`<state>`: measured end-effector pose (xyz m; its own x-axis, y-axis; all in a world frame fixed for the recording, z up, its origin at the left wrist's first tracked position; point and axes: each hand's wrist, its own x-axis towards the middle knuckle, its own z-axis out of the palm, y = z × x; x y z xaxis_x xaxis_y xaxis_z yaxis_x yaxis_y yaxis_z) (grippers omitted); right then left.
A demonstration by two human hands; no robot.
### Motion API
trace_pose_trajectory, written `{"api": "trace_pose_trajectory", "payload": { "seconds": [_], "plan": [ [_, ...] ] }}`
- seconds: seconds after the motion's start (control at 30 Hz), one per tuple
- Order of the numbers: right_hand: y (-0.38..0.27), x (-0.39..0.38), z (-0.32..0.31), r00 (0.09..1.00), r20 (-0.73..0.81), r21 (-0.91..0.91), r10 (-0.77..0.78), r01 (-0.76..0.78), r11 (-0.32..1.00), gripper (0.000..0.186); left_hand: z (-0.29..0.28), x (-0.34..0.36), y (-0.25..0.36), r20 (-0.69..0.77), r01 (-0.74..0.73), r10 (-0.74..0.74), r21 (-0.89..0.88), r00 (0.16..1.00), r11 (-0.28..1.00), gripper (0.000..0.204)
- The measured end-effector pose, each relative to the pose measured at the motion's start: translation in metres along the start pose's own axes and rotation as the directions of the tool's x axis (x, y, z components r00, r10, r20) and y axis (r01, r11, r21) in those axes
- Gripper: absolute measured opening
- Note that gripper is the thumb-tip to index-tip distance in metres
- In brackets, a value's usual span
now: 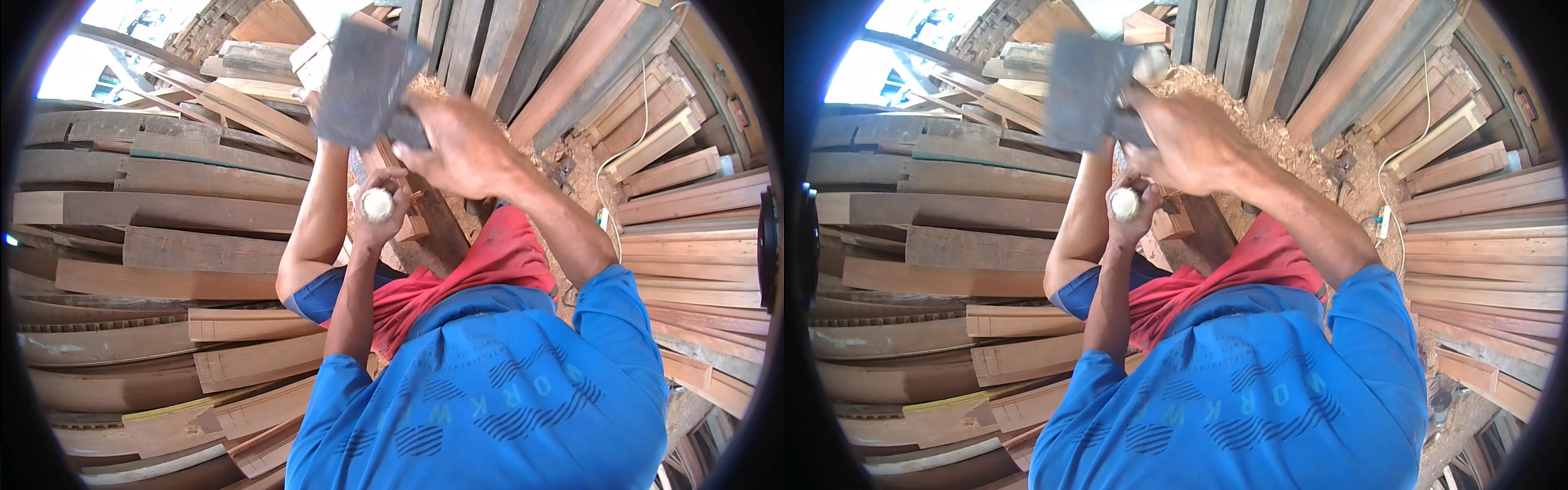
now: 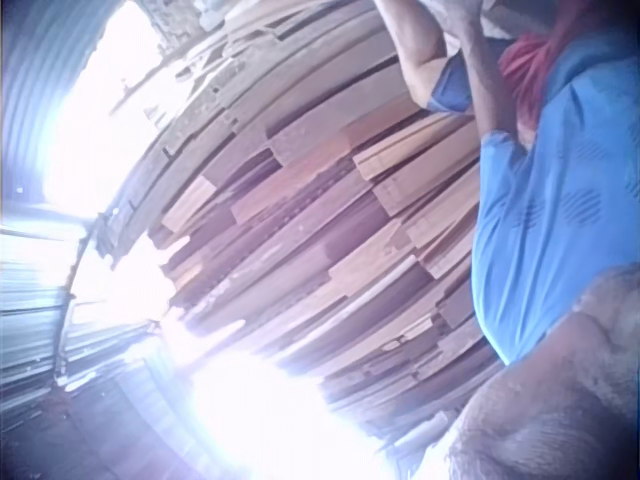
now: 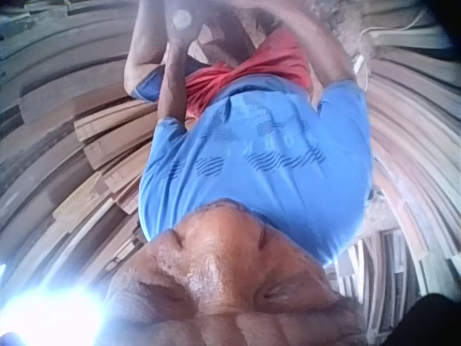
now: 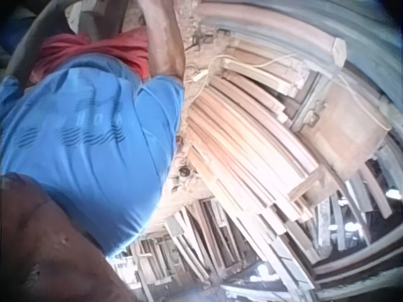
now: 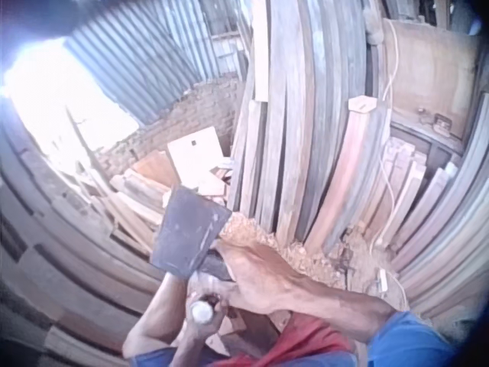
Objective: The person carves a wooden plank using a chisel and a mallet. They hold the chisel with their left hand and strike it with the mallet in their right hand, while using their bare feet to secure the plank on the floor.
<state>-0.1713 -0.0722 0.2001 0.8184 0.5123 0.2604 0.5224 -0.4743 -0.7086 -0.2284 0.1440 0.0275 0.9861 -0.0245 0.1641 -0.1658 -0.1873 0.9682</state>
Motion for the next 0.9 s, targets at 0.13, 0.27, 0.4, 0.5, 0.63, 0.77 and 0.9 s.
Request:
{"api": "trace_pose_trajectory", "payload": {
  "seconds": [0.13, 0.27, 0.4, 0.5, 0.63, 0.77, 0.9],
  "plan": [
    [-0.042, 0.015, -0.031, 0.857, -0.487, 0.114, -0.165, 0.250, 0.961, 0.029, 0.021, 0.012, 0.016, 0.039, -0.136, 0.133, 0.100, 0.990, 0.986, 0.024],
    [0.000, -0.010, 0.009, 0.999, 0.022, -0.197, -0.039, 0.042, 0.979, 0.031, 0.016, 0.011, -0.019, 0.037, -0.235, 0.232, 0.210, 0.972, 0.949, 0.022],
    [0.032, -0.029, 0.028, 0.966, 0.251, -0.349, 0.060, 0.033, 0.937, 0.042, 0.018, -0.006, 0.011, 0.031, 0.057, -0.064, 0.188, 0.997, 0.980, 0.017],
    [0.021, -0.032, 0.023, 0.992, 0.120, 0.010, 0.036, -0.038, 0.999, 0.046, 0.018, -0.004, -0.005, 0.045, -0.220, 0.215, 0.221, 0.976, 0.950, 0.015],
    [-0.006, -0.027, -0.002, 0.967, -0.229, 0.145, -0.108, 0.144, 0.979, 0.041, 0.018, -0.004, -0.006, 0.076, -0.175, 0.164, 0.168, 0.983, 0.970, 0.014],
    [0.000, -0.031, 0.013, 0.993, -0.057, -0.093, -0.105, 0.099, 0.991, 0.037, 0.012, -0.005, -0.010, 0.049, -0.198, 0.192, 0.170, 0.980, 0.966, 0.017],
    [0.029, -0.033, 0.041, 0.929, 0.324, -0.390, 0.180, -0.043, 0.920, 0.048, 0.008, -0.015, -0.016, 0.010, -0.051, 0.050, 0.219, 0.999, 0.974, 0.025]
  ]
}}
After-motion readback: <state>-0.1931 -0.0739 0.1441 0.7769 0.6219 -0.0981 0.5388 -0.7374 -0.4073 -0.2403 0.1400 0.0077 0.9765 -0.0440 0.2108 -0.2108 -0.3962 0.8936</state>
